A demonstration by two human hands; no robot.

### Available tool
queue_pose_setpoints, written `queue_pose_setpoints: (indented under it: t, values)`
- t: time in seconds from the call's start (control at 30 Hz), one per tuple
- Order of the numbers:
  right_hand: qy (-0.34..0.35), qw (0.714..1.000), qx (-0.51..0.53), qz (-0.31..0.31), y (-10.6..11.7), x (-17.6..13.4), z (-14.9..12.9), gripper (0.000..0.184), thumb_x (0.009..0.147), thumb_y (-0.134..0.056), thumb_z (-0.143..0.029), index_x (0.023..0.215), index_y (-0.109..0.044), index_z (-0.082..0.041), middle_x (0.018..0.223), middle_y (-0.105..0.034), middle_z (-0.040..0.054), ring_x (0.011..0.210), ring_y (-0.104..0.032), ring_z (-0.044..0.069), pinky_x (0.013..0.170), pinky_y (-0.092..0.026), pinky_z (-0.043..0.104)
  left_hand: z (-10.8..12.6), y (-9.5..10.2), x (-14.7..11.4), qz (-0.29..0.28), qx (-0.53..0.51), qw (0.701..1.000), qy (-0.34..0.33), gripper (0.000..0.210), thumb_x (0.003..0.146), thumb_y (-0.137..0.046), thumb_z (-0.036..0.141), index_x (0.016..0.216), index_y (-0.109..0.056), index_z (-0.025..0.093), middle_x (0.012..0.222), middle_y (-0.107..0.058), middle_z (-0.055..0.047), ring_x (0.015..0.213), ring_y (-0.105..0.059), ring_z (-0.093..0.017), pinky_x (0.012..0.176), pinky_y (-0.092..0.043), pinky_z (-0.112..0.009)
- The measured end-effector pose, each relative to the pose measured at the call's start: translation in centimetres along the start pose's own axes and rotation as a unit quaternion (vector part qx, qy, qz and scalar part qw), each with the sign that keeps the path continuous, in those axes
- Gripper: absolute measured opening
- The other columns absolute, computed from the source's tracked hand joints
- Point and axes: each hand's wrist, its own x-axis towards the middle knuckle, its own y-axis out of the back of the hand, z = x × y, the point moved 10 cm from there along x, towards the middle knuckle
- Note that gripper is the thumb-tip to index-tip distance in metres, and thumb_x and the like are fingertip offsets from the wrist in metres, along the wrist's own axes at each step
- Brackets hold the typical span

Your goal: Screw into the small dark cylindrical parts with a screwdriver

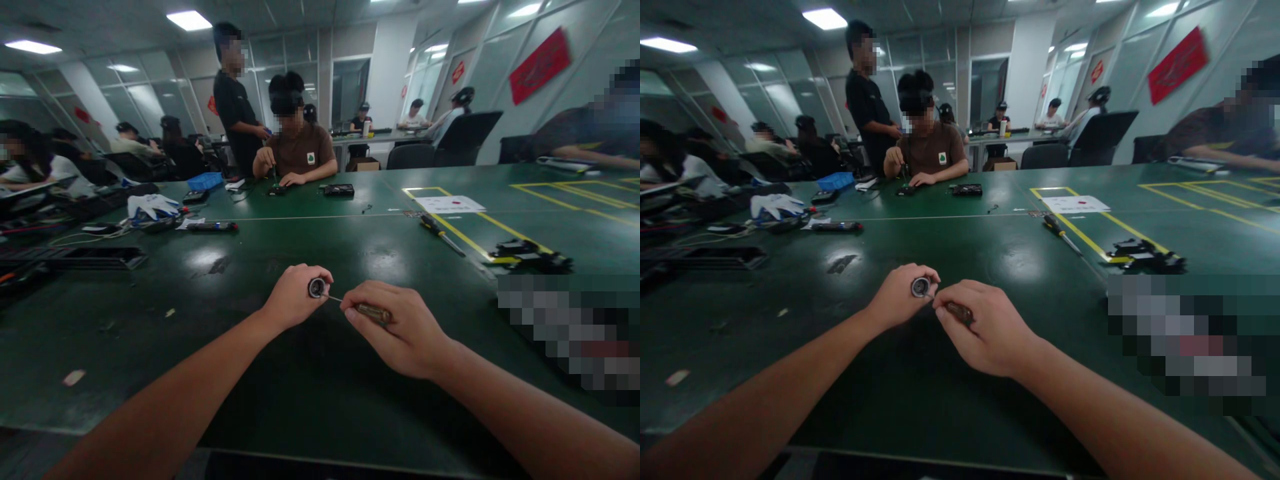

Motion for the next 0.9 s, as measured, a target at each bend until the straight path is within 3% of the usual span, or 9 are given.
queue_pose_setpoints:
  t: [0.27, 0.53, 0.9]
  values:
    - [0.008, 1.0, -0.002, 0.014, -0.17, 0.08, 0.22, 0.012, 0.095, -0.056, -0.016, 0.101, -0.066, -0.019, 0.091, -0.071, 0.004, 0.082, -0.066, 0.015, 0.075, -0.049, 0.027, 0.47, -0.06, -0.01, -0.017, -0.007, 1.0, -0.017, 0.01, 0.089, -0.066, 0.031, 0.091, -0.073, 0.025, 0.092, -0.076, 0.001, 0.086, -0.063, -0.02, 0.078, -0.042, -0.035]
    - [-0.011, 1.0, -0.008, -0.004, -0.2, 0.1, 0.37, 0.012, 0.094, -0.056, -0.017, 0.098, -0.067, -0.019, 0.087, -0.071, 0.003, 0.077, -0.066, 0.015, 0.071, -0.049, 0.028, 0.51, -0.55, 0.05, -0.039, 0.005, 0.999, -0.027, 0.022, 0.089, -0.066, 0.044, 0.089, -0.072, 0.024, 0.089, -0.075, 0.0, 0.085, -0.062, -0.021, 0.078, -0.04, -0.036]
    - [-0.012, 1.0, -0.018, -0.011, -0.41, 0.08, 0.65, 0.012, 0.094, -0.055, -0.017, 0.097, -0.067, -0.019, 0.088, -0.071, 0.0031, 0.079, -0.066, 0.016, 0.073, -0.049, 0.028, 0.3, -0.38, 0.15, -0.036, 0.001, 0.999, -0.016, 0.02, 0.089, -0.069, 0.042, 0.086, -0.071, 0.022, 0.088, -0.074, 0.0, 0.085, -0.061, -0.021, 0.077, -0.039, -0.035]
